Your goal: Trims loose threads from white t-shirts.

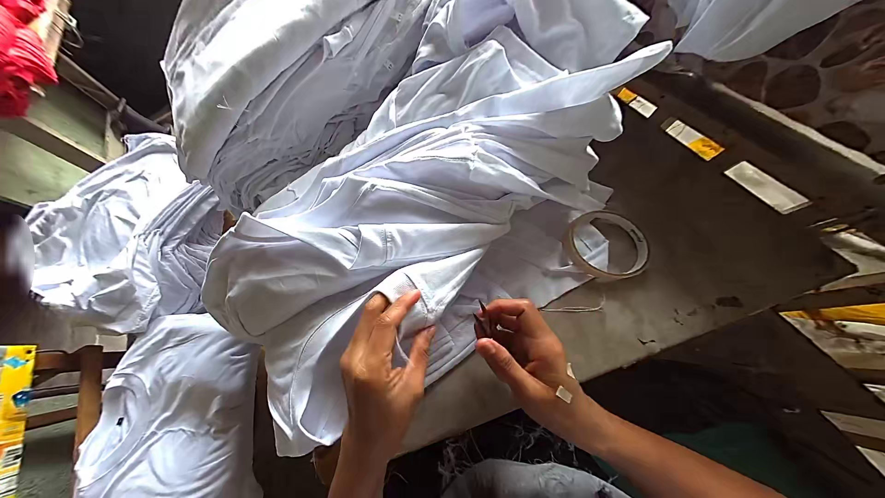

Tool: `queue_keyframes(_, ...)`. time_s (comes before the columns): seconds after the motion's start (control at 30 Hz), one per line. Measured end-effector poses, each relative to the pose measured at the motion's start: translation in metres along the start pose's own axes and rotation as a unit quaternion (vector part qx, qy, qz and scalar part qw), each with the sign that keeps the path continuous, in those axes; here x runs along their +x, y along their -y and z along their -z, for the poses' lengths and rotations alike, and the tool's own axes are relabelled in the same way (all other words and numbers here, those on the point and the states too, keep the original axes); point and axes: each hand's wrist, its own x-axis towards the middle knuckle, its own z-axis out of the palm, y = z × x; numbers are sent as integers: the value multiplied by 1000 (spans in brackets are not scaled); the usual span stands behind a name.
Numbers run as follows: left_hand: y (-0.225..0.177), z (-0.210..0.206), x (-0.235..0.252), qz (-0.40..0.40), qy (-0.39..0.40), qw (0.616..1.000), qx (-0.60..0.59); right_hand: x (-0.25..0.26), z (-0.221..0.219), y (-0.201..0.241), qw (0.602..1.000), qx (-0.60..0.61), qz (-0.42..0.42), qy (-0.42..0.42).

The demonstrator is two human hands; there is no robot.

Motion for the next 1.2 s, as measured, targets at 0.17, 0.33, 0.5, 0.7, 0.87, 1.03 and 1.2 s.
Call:
queue_keyframes(0.17, -17, -11, -21, -82, 84, 989, 94, 27, 12, 4, 990, -134, 36, 39)
queue_keyframes(0.33, -12, -37, -55, -193, 94, 934, 284, 64, 9, 37, 846, -408, -101, 328)
queue_keyframes(0.5, -2, -23, -60, 37, -18, 994, 105, 38, 5, 9, 993, -18, -71, 94)
queue_keyframes(0.7, 0, -4, -62, 97, 26, 972, -210, 26, -2, 10, 934, 244, -258, 23)
queue_keyframes(0.87, -6, 0, -62, 91, 12, 971, -220, -1, 13, 5, 941, -314, 118, 52)
queue_keyframes(1.03, -5, -8, -61, 57, 6, 981, -187, 1, 4, 9, 889, -413, 193, 43)
queue_keyframes(1.2, -12, 4, -72, 55, 122, 950, -282, 11, 4, -3, 952, -304, 28, 28)
